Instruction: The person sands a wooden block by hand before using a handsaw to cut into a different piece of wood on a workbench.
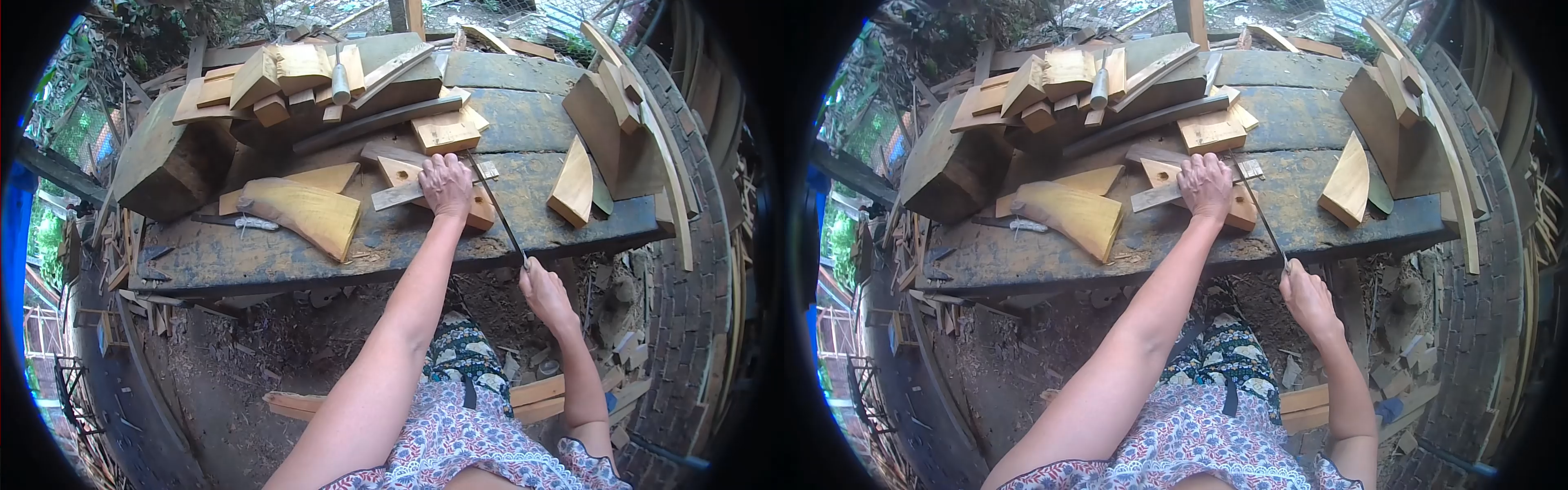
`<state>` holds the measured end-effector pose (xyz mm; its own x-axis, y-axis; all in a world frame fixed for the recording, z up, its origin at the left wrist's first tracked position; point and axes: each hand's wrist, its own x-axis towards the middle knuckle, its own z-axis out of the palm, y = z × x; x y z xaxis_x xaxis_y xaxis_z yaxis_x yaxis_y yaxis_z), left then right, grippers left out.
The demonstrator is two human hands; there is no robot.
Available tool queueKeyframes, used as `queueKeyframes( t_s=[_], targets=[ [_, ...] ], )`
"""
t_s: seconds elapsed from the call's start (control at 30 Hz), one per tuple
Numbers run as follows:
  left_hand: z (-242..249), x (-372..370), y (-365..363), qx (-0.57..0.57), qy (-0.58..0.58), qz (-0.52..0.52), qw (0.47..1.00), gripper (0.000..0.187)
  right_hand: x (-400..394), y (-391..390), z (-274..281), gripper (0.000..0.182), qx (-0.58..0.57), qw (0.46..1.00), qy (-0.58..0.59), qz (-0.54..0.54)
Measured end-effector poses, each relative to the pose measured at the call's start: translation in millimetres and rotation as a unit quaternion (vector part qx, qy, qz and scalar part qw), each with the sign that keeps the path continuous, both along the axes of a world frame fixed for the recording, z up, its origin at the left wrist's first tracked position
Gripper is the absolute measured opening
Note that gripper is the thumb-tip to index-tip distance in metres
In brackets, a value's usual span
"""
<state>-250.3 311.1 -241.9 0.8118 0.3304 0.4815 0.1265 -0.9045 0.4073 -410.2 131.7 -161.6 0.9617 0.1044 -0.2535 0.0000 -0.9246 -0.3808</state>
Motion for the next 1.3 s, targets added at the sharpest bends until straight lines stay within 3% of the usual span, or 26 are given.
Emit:
queueKeyframes(
  t_s=[0.33,0.73,1.03,1.3],
  targets=[
    [2,-1,-1,0.007,-0.002,0.006,1.0,0.018,68,29,-17,0.022,-0.005,0.998,-0.048,0.035],
    [2,-1,-1,0.001,-0.007,0.001,1.0,0.017,2,-1,11,0.018,-0.026,0.999,0.018,-0.002],
    [3,-1,-1,0.003,-0.002,0.005,1.0,0.018,78,18,-24,0.019,0.006,0.996,-0.064,0.059],
    [1,0,-1,-0.002,-0.001,0.001,1.0,0.018,11,7,1,0.02,-0.014,1.0,0.002,0.015]
  ],
)
